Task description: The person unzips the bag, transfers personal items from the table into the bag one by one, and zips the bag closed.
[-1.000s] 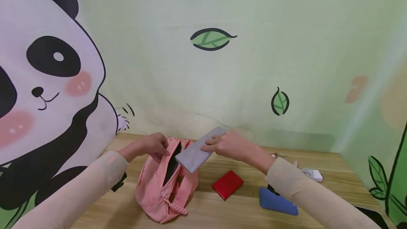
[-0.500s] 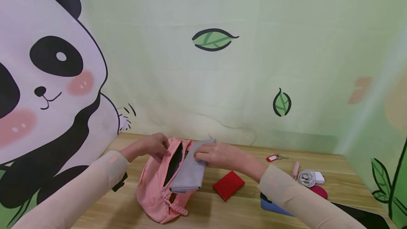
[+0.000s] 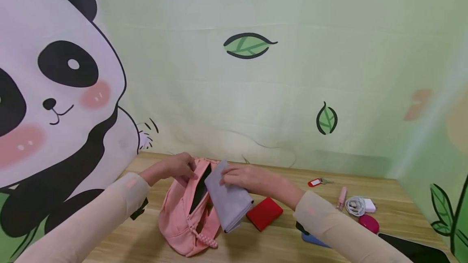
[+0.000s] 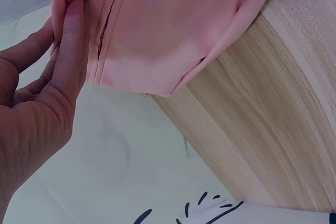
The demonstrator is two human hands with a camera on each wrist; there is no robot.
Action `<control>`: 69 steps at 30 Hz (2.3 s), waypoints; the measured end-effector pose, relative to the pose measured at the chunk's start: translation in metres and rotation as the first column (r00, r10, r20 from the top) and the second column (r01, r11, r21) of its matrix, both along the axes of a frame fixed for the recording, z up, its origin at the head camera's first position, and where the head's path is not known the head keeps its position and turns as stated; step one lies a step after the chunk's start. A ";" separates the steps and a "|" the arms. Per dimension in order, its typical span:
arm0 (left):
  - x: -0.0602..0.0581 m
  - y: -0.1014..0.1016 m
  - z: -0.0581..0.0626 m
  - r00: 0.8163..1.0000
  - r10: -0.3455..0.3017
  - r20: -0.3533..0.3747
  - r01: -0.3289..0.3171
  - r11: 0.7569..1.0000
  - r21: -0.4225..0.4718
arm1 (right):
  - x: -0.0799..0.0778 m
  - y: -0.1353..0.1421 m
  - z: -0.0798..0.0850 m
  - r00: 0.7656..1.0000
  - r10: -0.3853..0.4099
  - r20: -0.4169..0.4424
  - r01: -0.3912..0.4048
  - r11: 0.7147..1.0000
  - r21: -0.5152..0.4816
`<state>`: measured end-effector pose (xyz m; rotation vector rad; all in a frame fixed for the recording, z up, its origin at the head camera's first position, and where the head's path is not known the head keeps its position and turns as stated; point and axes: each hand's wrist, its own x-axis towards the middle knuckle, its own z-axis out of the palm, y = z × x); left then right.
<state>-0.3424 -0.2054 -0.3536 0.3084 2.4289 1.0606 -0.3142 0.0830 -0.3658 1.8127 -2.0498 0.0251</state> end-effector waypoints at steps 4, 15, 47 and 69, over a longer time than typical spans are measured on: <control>0.000 0.000 -0.001 1.000 -0.003 0.000 0.002 1.000 -0.008 | -0.006 -0.002 -0.001 0.995 -0.016 0.096 0.018 1.000 -0.017; -0.003 -0.003 -0.002 1.000 -0.015 0.018 0.015 1.000 0.004 | -0.030 -0.026 -0.007 0.949 -0.012 0.314 0.026 0.999 -0.042; -0.003 -0.006 0.001 1.000 -0.003 -0.003 0.003 1.000 0.031 | 0.007 -0.018 -0.031 -0.329 0.064 0.942 0.564 0.813 0.141; 0.002 -0.002 0.003 1.000 -0.014 0.002 0.014 0.999 0.034 | -0.008 -0.043 0.001 -0.264 0.002 0.964 0.586 0.795 0.159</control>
